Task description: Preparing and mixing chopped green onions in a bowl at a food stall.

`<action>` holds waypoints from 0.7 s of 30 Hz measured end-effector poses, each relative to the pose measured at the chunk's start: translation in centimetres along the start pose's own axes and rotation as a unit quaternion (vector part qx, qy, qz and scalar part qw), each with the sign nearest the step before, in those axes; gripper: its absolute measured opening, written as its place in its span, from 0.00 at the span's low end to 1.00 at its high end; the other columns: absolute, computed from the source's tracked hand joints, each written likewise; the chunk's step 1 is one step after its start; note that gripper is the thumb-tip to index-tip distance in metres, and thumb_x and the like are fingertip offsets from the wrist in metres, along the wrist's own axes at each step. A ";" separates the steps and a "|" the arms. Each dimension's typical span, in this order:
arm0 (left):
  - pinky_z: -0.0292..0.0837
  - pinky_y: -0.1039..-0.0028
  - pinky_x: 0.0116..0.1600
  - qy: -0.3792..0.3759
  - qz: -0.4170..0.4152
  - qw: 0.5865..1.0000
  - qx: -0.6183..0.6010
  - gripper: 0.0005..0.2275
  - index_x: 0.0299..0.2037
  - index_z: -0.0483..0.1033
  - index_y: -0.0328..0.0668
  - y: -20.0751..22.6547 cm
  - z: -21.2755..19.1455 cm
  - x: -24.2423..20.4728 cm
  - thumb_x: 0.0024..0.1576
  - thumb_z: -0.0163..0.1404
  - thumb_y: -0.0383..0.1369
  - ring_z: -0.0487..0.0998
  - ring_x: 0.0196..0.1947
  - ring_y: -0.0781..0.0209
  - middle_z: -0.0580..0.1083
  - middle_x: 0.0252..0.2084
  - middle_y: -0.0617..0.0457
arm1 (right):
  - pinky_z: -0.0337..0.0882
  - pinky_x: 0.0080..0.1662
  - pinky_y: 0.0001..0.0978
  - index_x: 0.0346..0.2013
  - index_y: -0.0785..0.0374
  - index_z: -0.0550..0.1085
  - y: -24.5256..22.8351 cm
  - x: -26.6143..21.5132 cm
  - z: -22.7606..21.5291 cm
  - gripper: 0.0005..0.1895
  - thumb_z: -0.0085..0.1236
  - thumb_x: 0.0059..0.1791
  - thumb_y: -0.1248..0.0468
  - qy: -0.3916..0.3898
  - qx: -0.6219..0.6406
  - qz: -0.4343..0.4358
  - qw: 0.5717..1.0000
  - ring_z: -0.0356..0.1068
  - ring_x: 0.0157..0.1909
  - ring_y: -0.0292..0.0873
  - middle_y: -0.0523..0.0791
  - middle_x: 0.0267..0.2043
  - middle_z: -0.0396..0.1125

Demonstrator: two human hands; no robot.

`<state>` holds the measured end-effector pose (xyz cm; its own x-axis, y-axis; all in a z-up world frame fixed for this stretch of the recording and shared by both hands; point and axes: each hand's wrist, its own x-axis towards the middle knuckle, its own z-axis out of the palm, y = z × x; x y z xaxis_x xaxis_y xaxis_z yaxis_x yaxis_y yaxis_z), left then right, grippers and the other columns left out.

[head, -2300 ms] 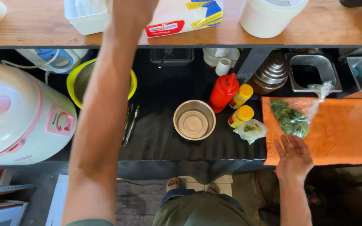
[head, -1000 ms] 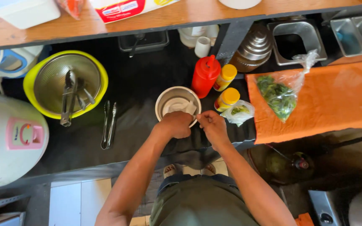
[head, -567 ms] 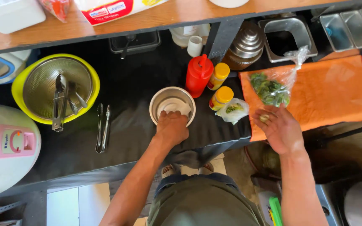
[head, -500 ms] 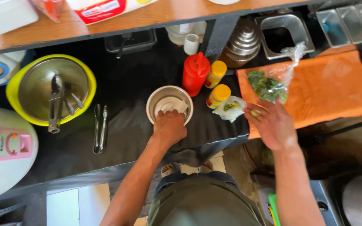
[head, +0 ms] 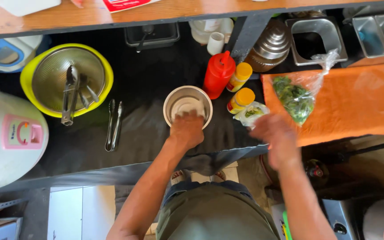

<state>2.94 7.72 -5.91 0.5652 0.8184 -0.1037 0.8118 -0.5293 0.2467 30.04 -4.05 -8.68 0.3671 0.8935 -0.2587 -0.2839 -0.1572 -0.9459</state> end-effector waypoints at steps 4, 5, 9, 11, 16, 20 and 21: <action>0.76 0.55 0.47 -0.034 0.005 0.999 -0.040 0.12 0.44 0.78 0.38 0.3 4.1 -0.2 0.50 0.52 0.28 0.79 0.43 0.41 0.76 0.43 0.43 | 0.77 0.47 0.51 0.58 0.60 0.66 -0.1 -2.7 9.3 0.29 0.53 0.47 0.48 -0.111 0.005 0.173 0.979 0.73 0.54 0.50 0.50 0.55 0.70; 0.77 0.57 0.44 -0.008 0.022 1.000 -0.006 0.10 0.43 0.77 0.37 1.0 4.4 -1.0 0.53 0.52 0.29 0.80 0.42 0.43 0.76 0.42 0.43 | 0.76 0.48 0.51 0.60 0.57 0.65 0.7 -2.8 10.5 0.31 0.53 0.47 0.47 -0.140 0.067 0.191 0.969 0.71 0.56 0.49 0.48 0.58 0.68; 0.77 0.55 0.48 -0.020 0.059 0.998 -0.008 0.12 0.49 0.74 0.33 3.9 1.8 -4.7 0.58 0.52 0.30 0.80 0.47 0.44 0.76 0.48 0.42 | 0.69 0.59 0.50 0.67 0.64 0.61 8.6 -0.6 10.3 0.34 0.55 0.54 0.47 -0.184 0.250 0.149 0.939 0.64 0.63 0.51 0.52 0.65 0.61; 0.71 0.54 0.57 0.036 0.096 0.994 -0.023 0.21 0.55 0.71 0.32 4.0 0.1 -5.4 0.50 0.53 0.30 0.76 0.55 0.45 0.73 0.55 0.42 | 0.65 0.63 0.47 0.69 0.65 0.59 6.2 -1.1 11.6 0.36 0.56 0.54 0.48 -0.175 0.225 0.109 0.952 0.62 0.66 0.50 0.52 0.67 0.59; 0.41 0.39 0.71 -0.046 0.119 0.990 0.065 0.44 0.69 0.58 0.36 2.4 -4.8 -5.1 0.38 0.60 0.42 0.50 0.74 0.38 0.55 0.74 0.37 | 0.54 0.70 0.38 0.73 0.63 0.56 3.8 -1.5 14.0 0.40 0.55 0.52 0.48 -0.158 0.089 -0.006 0.983 0.56 0.72 0.45 0.49 0.71 0.57; 0.36 0.48 0.76 -0.042 0.051 0.982 0.179 0.47 0.70 0.56 0.30 1.2 -1.3 -5.4 0.42 0.61 0.50 0.48 0.76 0.38 0.55 0.74 0.36 | 0.55 0.70 0.36 0.73 0.68 0.58 1.3 -1.3 15.2 0.40 0.55 0.54 0.47 -0.142 -0.006 -0.114 0.983 0.57 0.72 0.45 0.51 0.71 0.59; 0.36 0.50 0.76 0.019 0.032 0.958 0.283 0.41 0.68 0.57 0.28 1.2 0.4 -5.7 0.48 0.58 0.47 0.51 0.75 0.40 0.58 0.72 0.35 | 0.57 0.70 0.36 0.74 0.69 0.58 0.4 -1.5 15.4 0.41 0.54 0.54 0.46 -0.136 -0.038 -0.138 0.980 0.59 0.70 0.45 0.52 0.70 0.61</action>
<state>0.71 2.35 -5.40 0.6194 0.7821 -0.0678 0.7313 -0.6063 -0.3125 15.72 1.00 -5.61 0.1675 0.9839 0.0621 -0.1363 0.0855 -0.9870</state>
